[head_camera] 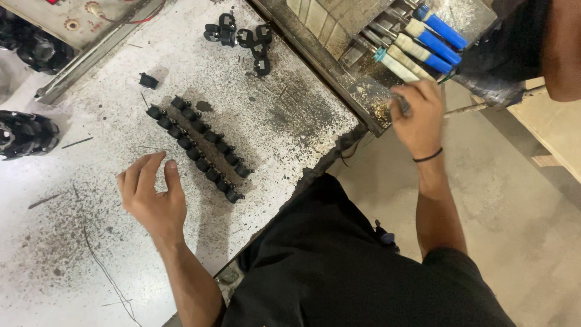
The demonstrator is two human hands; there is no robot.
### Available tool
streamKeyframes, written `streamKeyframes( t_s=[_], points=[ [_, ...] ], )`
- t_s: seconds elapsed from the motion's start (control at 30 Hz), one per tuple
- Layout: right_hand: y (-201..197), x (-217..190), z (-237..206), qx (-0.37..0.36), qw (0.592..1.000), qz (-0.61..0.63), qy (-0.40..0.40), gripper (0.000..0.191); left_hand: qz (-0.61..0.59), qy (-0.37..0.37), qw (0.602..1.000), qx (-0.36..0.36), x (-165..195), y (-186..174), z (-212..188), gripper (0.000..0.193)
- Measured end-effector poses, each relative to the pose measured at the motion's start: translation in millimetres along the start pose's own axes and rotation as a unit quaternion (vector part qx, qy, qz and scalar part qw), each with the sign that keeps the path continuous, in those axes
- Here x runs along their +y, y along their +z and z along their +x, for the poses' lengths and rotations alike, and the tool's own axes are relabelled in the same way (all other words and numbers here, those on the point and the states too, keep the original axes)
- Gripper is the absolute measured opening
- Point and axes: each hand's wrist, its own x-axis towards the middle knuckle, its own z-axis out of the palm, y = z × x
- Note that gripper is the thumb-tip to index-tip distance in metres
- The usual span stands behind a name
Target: The person arranges black plastic components into rows on a workbench, then picks up a soldering iron and touches the tip to each component in turn, working through the rows while smoke rises from the parts.
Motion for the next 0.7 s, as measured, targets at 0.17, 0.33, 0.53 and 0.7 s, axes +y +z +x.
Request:
streamKeyframes(
  t_s=[0.17, 0.33, 0.53, 0.7],
  points=[
    [4.1, -17.9, -11.6, -0.088, 0.992, 0.069, 0.061, 0.016, -0.008, 0.013, 1.000, -0.017, 5.4, 1.3, 9.2, 0.014],
    [18.7, 4.0, -17.6, -0.140, 0.989, 0.035, 0.023, 0.017, -0.018, 0.006, 1.000, 0.019, 12.3, -8.3, 16.8, 0.016],
    [50.0, 40.4, -30.3, -0.148, 0.985, -0.070, -0.045, 0.019, -0.036, 0.010, 0.998, 0.044, 6.7, -15.6, 17.8, 0.017],
    [65.4, 56.9, -36.8, -0.139, 0.973, -0.163, -0.085, 0.033, -0.033, 0.004, 0.998, 0.060, 3.8, -17.6, 15.0, 0.016]
  ],
)
